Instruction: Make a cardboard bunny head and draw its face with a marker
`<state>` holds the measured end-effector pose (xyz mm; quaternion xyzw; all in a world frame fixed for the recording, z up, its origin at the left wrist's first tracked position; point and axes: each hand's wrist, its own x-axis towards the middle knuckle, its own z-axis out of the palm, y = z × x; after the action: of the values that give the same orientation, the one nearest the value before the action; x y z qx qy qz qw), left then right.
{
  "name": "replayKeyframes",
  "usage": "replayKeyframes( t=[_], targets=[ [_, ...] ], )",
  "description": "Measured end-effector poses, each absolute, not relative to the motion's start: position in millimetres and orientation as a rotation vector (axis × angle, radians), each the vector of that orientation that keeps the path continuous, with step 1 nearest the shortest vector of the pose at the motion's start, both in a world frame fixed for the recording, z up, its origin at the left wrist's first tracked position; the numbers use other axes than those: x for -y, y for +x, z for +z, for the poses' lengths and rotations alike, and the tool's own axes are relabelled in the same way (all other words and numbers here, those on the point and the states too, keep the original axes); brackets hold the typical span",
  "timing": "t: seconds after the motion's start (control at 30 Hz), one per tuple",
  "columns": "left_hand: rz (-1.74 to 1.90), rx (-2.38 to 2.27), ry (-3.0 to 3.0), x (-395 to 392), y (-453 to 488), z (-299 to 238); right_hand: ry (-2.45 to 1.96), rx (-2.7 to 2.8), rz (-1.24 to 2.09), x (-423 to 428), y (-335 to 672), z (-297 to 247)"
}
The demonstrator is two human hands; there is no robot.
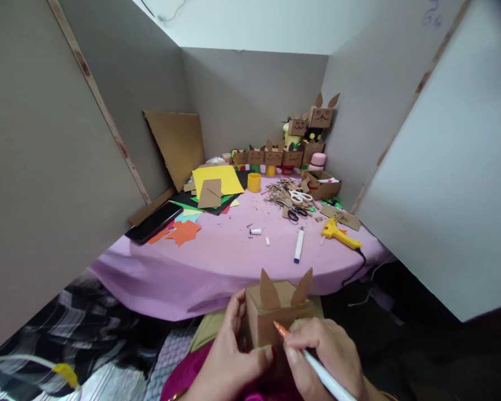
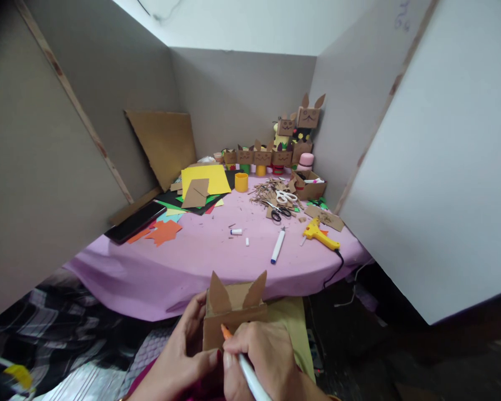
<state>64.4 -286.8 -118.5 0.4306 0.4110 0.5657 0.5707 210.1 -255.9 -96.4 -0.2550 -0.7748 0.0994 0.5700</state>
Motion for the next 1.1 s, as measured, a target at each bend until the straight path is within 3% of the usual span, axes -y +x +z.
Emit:
replayKeyframes(
  t=[1.1],
  targets=[
    [1.362,-0.952,0.967,286.1,67.7,-117.7,-0.638,1.826,0.190,256.3,214.3,-99.0]
  ],
)
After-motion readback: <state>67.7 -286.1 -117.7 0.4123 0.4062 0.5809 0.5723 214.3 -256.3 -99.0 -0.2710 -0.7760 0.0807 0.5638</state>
